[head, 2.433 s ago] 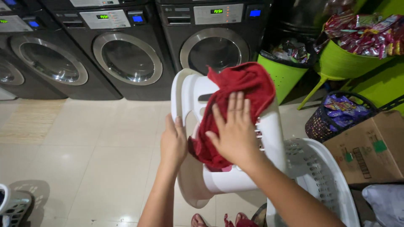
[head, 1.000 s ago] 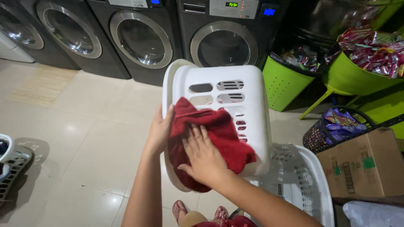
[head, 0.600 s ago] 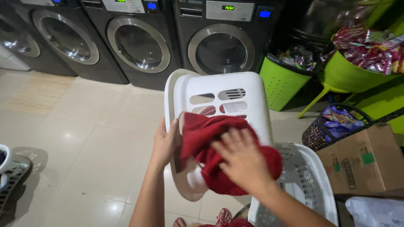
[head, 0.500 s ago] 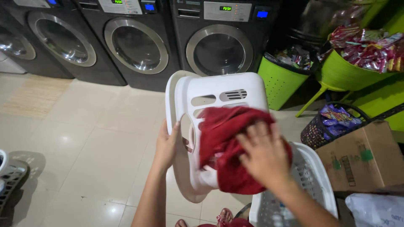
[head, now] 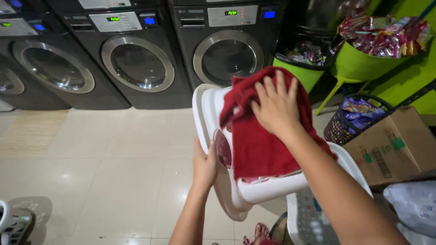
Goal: The person picks up a white laundry basket and wipes its interior and exterior surfaces with a red cloth. They rotate the basket to clean different sides and the bottom, then place it back down.
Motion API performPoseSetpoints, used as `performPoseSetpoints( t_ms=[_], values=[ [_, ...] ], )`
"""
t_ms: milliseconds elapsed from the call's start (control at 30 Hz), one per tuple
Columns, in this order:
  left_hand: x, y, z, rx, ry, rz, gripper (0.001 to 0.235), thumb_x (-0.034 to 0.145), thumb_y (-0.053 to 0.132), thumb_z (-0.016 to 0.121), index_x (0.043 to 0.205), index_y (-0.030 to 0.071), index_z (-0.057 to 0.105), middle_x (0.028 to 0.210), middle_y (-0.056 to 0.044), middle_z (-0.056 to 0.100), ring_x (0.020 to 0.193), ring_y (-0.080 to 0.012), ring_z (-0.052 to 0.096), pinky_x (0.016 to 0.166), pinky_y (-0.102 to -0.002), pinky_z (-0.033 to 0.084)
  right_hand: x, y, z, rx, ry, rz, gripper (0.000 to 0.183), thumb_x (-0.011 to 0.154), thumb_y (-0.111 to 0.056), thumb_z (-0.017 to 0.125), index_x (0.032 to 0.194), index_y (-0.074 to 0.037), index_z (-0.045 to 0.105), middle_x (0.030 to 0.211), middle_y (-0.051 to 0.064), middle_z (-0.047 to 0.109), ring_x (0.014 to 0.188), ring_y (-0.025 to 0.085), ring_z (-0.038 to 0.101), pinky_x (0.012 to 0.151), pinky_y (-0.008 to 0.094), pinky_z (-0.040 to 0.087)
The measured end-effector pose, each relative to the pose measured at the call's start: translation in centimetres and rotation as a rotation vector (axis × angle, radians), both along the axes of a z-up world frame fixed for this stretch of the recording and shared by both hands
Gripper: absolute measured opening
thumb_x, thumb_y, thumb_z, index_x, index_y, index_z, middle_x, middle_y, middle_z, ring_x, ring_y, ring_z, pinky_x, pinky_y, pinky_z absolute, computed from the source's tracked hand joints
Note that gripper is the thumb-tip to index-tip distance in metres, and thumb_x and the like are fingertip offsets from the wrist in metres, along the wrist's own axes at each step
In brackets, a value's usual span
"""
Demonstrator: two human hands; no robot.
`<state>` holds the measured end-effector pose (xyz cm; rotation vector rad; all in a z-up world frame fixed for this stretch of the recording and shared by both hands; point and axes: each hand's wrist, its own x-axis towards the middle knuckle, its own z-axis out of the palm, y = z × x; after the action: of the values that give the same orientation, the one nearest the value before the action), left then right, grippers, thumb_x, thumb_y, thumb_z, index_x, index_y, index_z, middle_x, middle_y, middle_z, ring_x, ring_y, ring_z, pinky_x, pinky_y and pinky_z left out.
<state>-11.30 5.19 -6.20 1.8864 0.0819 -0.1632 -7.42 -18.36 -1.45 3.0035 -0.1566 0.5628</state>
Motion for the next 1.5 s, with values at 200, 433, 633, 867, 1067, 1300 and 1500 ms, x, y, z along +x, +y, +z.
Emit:
performPoseSetpoints(
  t_ms=[200, 433, 633, 867, 1067, 1300, 1500],
  values=[
    [-0.4, 1.3, -1.3, -0.051, 0.006, 0.007, 0.052, 0.103, 0.04, 0.051, 0.15, 0.02, 0.043, 0.126, -0.037, 0.063, 0.122, -0.0567, 0.059, 0.099, -0.067, 0.05, 6.3, 1.2, -1.5, -0.031, 0.114, 0.102, 0.057, 0.1, -0.062, 0.042, 0.138, -0.023, 0.058, 0.138, 0.005, 0.059, 0.141, 0.031, 0.045, 0.113, 0.068, 0.024],
    [-2.9, 1.7, -4.5, -0.222, -0.133, 0.104, 0.03, 0.1, 0.035, 0.058, 0.121, 0.015, 0.062, 0.091, -0.014, 0.067, 0.082, -0.0282, 0.064, 0.07, -0.043, 0.051, 3.4, 2.8, 1.7, 0.012, 0.135, 0.134, 0.059, 0.099, -0.067, 0.046, 0.116, -0.012, 0.059, 0.11, 0.014, 0.07, 0.106, 0.037, 0.067, 0.091, 0.055, 0.044],
    [-5.7, 3.6, -7.7, -0.228, -0.259, -0.003, 0.031, 0.094, 0.029, 0.061, 0.121, 0.014, 0.068, 0.079, 0.0, 0.075, 0.069, -0.0122, 0.07, 0.065, -0.03, 0.056, -3.0, 2.3, 3.5, 0.15, 0.149, -0.043, 0.049, 0.101, -0.061, 0.051, 0.115, -0.014, 0.054, 0.082, 0.025, 0.073, 0.081, 0.054, 0.07, 0.068, 0.062, 0.052],
    [-4.5, 4.1, -17.7, -0.261, -0.774, -0.282, 0.038, 0.103, 0.043, 0.044, 0.109, 0.006, 0.051, 0.078, -0.001, 0.075, 0.071, -0.0211, 0.072, 0.069, -0.037, 0.054, -10.2, 1.6, 1.6, -0.011, -0.557, 0.258, 0.032, 0.097, -0.032, 0.076, 0.087, -0.005, 0.063, 0.055, 0.008, 0.058, 0.048, 0.026, 0.06, 0.052, 0.042, 0.05],
    [-5.6, 3.5, -20.8, -0.053, -0.543, -0.505, 0.046, 0.104, 0.032, 0.047, 0.142, 0.007, 0.047, 0.139, -0.02, 0.05, 0.129, -0.0378, 0.054, 0.107, -0.047, 0.044, -11.3, -3.0, -10.3, 0.137, -0.693, 0.28, 0.049, 0.091, -0.052, 0.068, 0.084, -0.004, 0.064, 0.062, 0.009, 0.055, 0.054, 0.029, 0.054, 0.054, 0.044, 0.041],
    [-3.8, 5.7, -22.4, 0.201, -0.292, -0.658, 0.048, 0.1, 0.025, 0.058, 0.147, 0.021, 0.05, 0.137, -0.009, 0.06, 0.129, -0.0286, 0.055, 0.111, -0.041, 0.04, -13.9, -6.0, -23.7, 0.231, -0.463, 0.044, 0.034, 0.063, -0.022, 0.076, 0.095, -0.014, 0.067, 0.066, 0.013, 0.061, 0.061, 0.038, 0.059, 0.057, 0.049, 0.045],
    [0.9, 2.4, -14.4, 0.483, 0.037, -0.872, 0.071, 0.08, 0.01, 0.043, 0.148, 0.026, 0.054, 0.139, -0.02, 0.061, 0.126, -0.04, 0.06, 0.103, -0.042, 0.047, -15.2, -4.3, -24.2, 0.266, -0.447, 0.13, 0.035, 0.065, -0.03, 0.074, 0.095, -0.014, 0.068, 0.065, 0.008, 0.064, 0.058, 0.033, 0.061, 0.062, 0.046, 0.049]
  ],
)
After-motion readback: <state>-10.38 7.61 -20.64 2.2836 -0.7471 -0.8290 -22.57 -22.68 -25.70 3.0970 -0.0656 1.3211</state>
